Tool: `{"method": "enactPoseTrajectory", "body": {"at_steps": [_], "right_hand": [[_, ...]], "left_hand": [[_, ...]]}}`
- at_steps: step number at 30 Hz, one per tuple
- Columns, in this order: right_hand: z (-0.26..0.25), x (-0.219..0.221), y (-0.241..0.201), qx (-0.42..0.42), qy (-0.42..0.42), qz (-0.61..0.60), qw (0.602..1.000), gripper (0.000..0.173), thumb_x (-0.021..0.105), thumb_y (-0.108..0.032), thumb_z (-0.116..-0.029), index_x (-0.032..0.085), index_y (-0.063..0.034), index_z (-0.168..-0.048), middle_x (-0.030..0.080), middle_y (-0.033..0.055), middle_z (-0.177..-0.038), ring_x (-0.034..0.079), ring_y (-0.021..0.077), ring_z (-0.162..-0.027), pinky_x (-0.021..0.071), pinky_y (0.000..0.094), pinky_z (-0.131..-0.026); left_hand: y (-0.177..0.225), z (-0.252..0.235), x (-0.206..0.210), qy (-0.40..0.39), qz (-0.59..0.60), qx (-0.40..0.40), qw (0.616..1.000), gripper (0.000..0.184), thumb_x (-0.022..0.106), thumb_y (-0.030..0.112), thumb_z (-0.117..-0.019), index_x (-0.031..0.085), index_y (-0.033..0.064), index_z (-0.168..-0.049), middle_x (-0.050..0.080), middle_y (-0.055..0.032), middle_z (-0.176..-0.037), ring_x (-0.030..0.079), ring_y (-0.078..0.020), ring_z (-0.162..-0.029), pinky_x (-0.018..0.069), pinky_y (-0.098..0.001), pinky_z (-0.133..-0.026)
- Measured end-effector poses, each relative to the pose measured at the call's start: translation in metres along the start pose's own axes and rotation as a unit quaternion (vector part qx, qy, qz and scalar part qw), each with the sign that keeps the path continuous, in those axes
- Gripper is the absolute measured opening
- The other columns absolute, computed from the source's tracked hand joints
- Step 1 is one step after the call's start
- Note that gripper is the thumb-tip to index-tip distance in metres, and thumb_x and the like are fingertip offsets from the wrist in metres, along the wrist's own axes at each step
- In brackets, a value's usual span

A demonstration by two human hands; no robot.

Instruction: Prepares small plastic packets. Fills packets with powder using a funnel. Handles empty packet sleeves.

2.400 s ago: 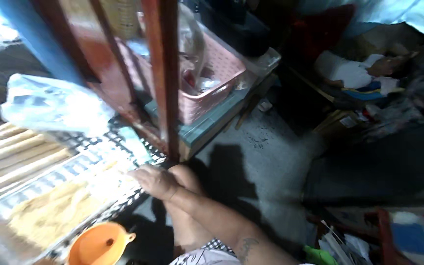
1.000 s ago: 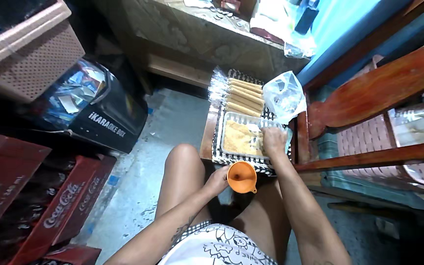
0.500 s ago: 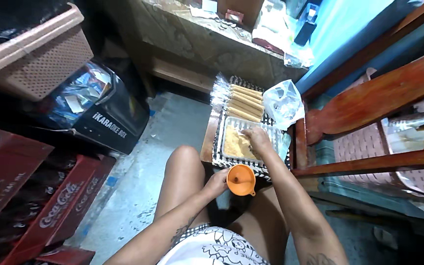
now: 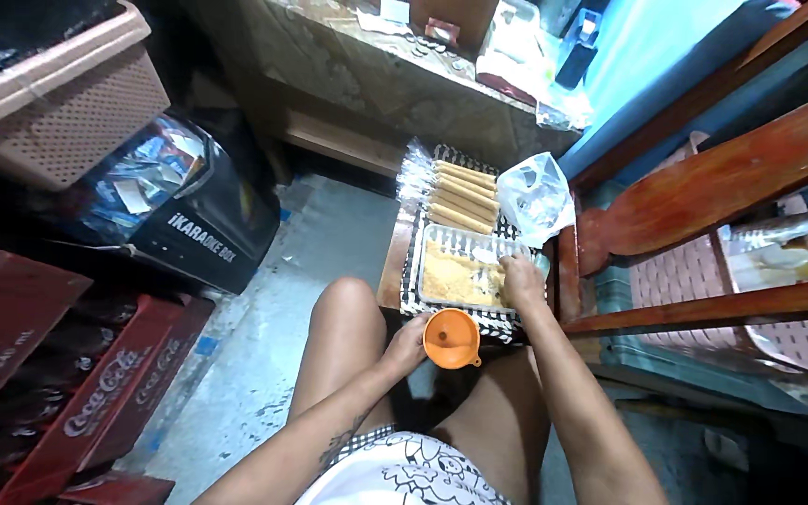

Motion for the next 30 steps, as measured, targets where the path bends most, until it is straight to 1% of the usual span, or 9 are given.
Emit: {"method": "enactPoseTrajectory", "body": {"at_steps": [2,6,11,15,20,22,24,27,30], "right_hand": [[-0.002,0.01,-0.004,-0.001,-0.012,-0.03,0.999,0.036,0.061,0.007,-0.0922,0.069,-0.0006,-0.126,0.064,0.0265,-0.129,0.063,0.0471,-0.116,0.0501,0.0665,-0.095],[0.001,0.019,-0.027,-0.055,-0.042,-0.065,0.995,0.032,0.05,0.002,-0.1025,0.069,-0.0023,-0.129,0.065,0.0242,-0.131,0.061,0.0423,-0.123,0.0472,0.0604,-0.104],[0.031,-0.003,-0.046,-0.159,-0.007,-0.061,0.985,0.024,0.056,0.005,-0.0993,0.074,-0.0004,-0.115,0.069,0.0248,-0.115,0.068,0.0447,-0.104,0.0532,0.0618,-0.09],[0.042,-0.026,-0.023,-0.068,0.055,-0.045,0.995,0.025,0.053,0.008,-0.0987,0.072,0.0042,-0.115,0.065,0.0291,-0.119,0.064,0.0478,-0.11,0.0525,0.0626,-0.092],[0.032,-0.005,-0.002,0.09,-0.012,0.005,0.996,0.023,0.053,0.005,-0.0985,0.065,0.0117,-0.117,0.059,0.0319,-0.129,0.061,0.0485,-0.119,0.053,0.062,-0.093],[0.031,0.005,-0.003,0.096,-0.028,-0.003,0.995,0.022,0.055,0.004,-0.0983,0.064,0.0125,-0.116,0.059,0.0332,-0.127,0.061,0.0496,-0.116,0.0528,0.0625,-0.092],[0.025,0.014,-0.007,0.089,-0.061,-0.011,0.994,0.024,0.056,0.003,-0.0986,0.065,0.0095,-0.12,0.06,0.0318,-0.128,0.061,0.0476,-0.12,0.0508,0.0615,-0.098],[0.024,0.023,-0.018,0.006,-0.087,-0.042,0.995,0.027,0.061,0.004,-0.0954,0.069,0.0049,-0.121,0.065,0.0294,-0.124,0.062,0.0469,-0.118,0.0496,0.0632,-0.099],[0.034,0.01,-0.029,-0.054,-0.082,-0.047,0.994,0.025,0.057,0.004,-0.0996,0.071,0.0016,-0.12,0.066,0.0272,-0.123,0.064,0.0448,-0.115,0.05,0.0602,-0.099]], "left_hand": [[0.002,0.0,-0.001,0.009,0.002,-0.003,1.0,0.029,0.06,0.007,-0.0968,0.067,-0.0107,-0.119,0.065,-0.0275,-0.127,0.062,-0.0337,-0.123,0.0445,-0.0429,-0.11],[-0.001,-0.001,-0.002,0.027,0.015,0.002,1.0,0.029,0.062,0.005,-0.0951,0.068,-0.0101,-0.119,0.062,-0.0272,-0.132,0.06,-0.032,-0.126,0.0438,-0.0413,-0.111],[-0.002,-0.002,-0.005,0.057,0.044,0.022,0.997,0.029,0.06,0.003,-0.0946,0.068,-0.0097,-0.12,0.06,-0.0269,-0.134,0.059,-0.0295,-0.127,0.0436,-0.0381,-0.112],[-0.005,-0.004,-0.002,0.047,0.053,0.013,0.997,0.027,0.059,0.006,-0.0968,0.07,-0.0077,-0.116,0.06,-0.0255,-0.135,0.059,-0.0289,-0.127,0.0439,-0.0394,-0.111],[-0.006,-0.004,-0.002,0.051,0.046,0.01,0.998,0.027,0.061,0.009,-0.0962,0.071,-0.0066,-0.116,0.062,-0.0242,-0.133,0.061,-0.0276,-0.125,0.0448,-0.0391,-0.11],[-0.008,-0.002,-0.005,0.068,0.048,0.01,0.996,0.027,0.061,0.01,-0.0963,0.07,-0.0058,-0.116,0.063,-0.0233,-0.131,0.061,-0.0261,-0.123,0.0453,-0.0383,-0.109],[-0.009,-0.002,-0.007,0.085,0.048,0.011,0.995,0.025,0.061,0.01,-0.0961,0.072,-0.0055,-0.112,0.063,-0.0229,-0.129,0.061,-0.0251,-0.121,0.0461,-0.0371,-0.108],[-0.007,-0.002,-0.008,0.091,0.052,0.015,0.994,0.022,0.061,0.008,-0.0954,0.073,-0.0051,-0.11,0.062,-0.0237,-0.129,0.061,-0.0251,-0.121,0.0462,-0.0363,-0.108],[-0.005,-0.003,-0.008,0.091,0.056,0.019,0.994,0.023,0.061,0.007,-0.0955,0.073,-0.0047,-0.111,0.062,-0.0235,-0.13,0.061,-0.0253,-0.122,0.0459,-0.0364,-0.108]]}}
Point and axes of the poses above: each hand's wrist, its own z-axis away from the middle knuckle, its own x-axis out of the palm, y = z × x, the point moved 8 cm from there along -z, towards the middle knuckle
